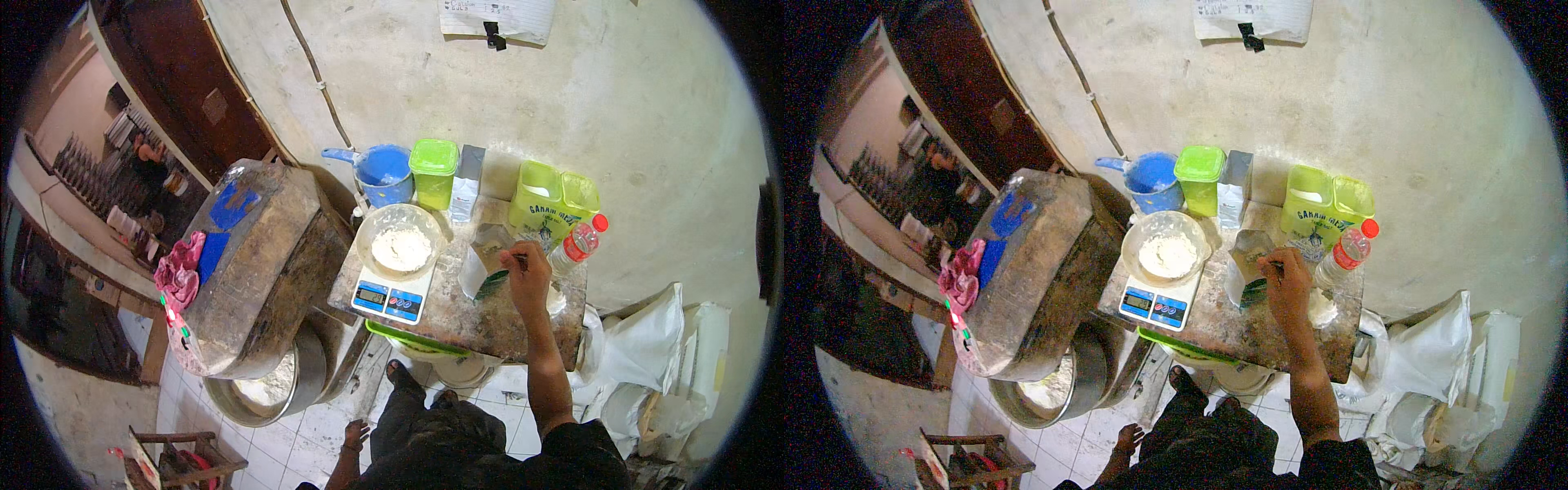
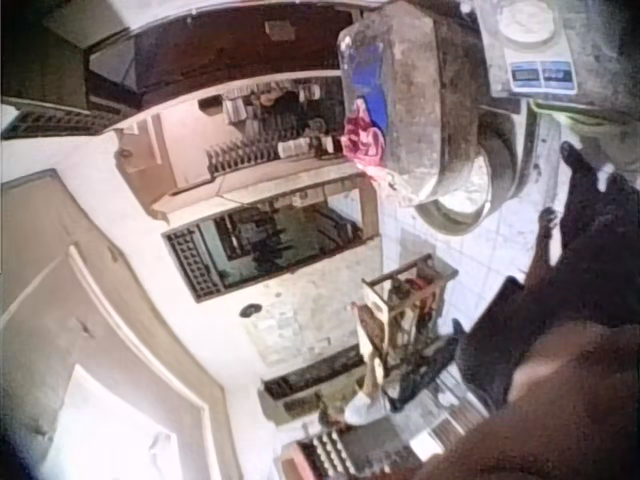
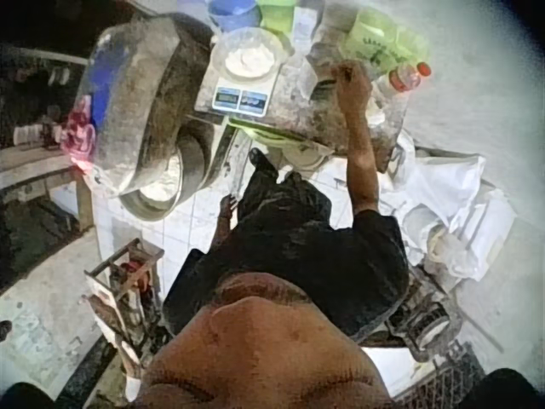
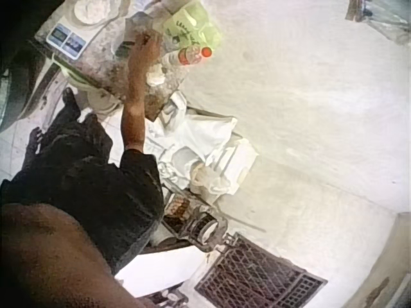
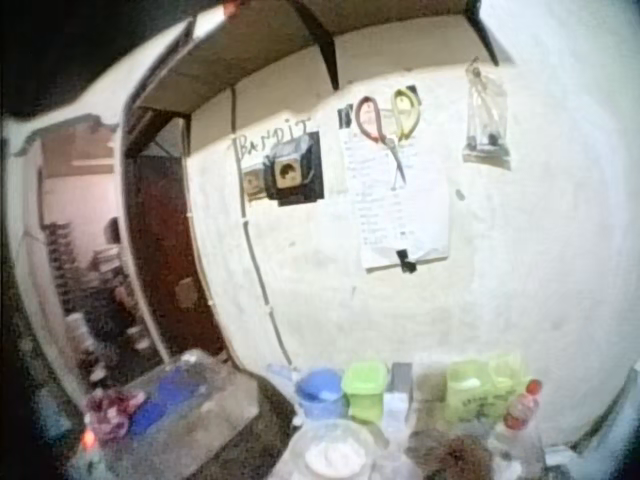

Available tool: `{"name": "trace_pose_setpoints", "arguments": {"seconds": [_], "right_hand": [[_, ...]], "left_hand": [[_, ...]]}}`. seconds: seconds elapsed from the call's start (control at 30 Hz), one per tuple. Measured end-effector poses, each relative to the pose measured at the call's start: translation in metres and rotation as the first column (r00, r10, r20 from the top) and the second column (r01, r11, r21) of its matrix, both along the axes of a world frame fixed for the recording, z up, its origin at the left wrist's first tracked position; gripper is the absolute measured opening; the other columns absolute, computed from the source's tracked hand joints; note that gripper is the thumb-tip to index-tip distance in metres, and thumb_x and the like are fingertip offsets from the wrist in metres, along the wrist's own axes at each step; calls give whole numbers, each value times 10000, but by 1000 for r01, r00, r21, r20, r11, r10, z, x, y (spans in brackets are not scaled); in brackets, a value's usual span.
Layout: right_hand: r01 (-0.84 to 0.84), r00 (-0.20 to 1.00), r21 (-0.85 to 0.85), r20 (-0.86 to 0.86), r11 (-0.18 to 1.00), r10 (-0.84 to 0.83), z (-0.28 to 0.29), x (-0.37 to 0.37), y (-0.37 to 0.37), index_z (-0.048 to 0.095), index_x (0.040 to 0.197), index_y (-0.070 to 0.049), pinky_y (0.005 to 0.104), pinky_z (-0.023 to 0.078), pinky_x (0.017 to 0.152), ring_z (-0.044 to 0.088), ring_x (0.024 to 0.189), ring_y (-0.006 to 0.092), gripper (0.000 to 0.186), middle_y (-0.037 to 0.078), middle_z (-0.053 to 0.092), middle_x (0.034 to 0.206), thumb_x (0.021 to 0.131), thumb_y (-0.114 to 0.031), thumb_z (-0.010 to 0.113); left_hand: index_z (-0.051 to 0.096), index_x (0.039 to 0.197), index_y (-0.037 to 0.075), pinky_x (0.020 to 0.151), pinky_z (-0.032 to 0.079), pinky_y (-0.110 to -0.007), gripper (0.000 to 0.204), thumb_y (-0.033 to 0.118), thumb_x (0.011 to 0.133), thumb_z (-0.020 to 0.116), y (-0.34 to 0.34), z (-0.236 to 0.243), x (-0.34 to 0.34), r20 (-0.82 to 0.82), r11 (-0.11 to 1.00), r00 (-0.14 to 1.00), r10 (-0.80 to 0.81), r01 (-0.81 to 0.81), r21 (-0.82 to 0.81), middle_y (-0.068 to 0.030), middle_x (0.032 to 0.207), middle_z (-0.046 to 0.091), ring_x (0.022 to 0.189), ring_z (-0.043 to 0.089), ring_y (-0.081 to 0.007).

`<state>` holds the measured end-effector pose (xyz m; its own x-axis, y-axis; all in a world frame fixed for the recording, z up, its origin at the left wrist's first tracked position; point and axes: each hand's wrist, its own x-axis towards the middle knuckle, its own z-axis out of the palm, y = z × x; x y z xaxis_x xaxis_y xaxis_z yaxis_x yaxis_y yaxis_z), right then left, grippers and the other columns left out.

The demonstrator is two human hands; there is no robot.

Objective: The person prepares dough for baking by shaping dough balls on a table and measuring ingredients using a scale.

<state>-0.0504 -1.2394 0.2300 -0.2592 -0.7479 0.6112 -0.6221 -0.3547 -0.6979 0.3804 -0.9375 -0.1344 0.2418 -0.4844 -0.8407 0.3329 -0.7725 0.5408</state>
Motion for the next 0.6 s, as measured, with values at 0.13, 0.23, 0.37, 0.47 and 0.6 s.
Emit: {"name": "trace_pose_setpoints", "arguments": {"seconds": [0.13,0.23,0.37,0.47,0.6], "right_hand": [[14,999,-19,-38,1000,-15,0,0,0,513,794,1,255,474,550,566,632,162,142,95,544,782,756,2,649],[22,999,-40,-37,999,-23,1,2,0,510,792,-6,253,469,549,556,645,159,154,94,541,778,748,5,657],[16,999,-94,-28,995,-18,-4,0,7,510,787,-21,247,463,561,552,681,163,170,90,549,797,738,4,671],[29,999,-199,-31,979,-36,-18,-5,16,512,783,-33,245,463,578,557,700,169,176,95,558,822,732,14,674],[25,999,-252,36,968,-17,-20,-2,37,528,784,-65,298,479,616,573,729,216,213,109,588,811,700,2,712]], "left_hand": [[510,1093,104,740,451,-417,336,293,820,562,-2,0,-2,-42,1000,999,23,-23,-4,-84,991,592,874,587,-238],[509,1090,95,736,464,-398,327,262,815,568,-4,1,-5,-48,999,998,43,-42,17,-90,991,592,854,590,-236],[512,1096,99,711,469,-391,315,251,824,555,-3,9,-7,-28,999,999,38,-37,23,-86,963,589,789,590,-221],[496,1103,107,687,448,-356,350,300,817,558,6,-5,1,-54,999,998,20,-18,32,-79,979,585,817,587,-217],[508,1055,104,566,407,-308,346,328,799,576,29,-22,12,208,890,943,-261,319,-327,-42,864,582,740,549,-164]]}}
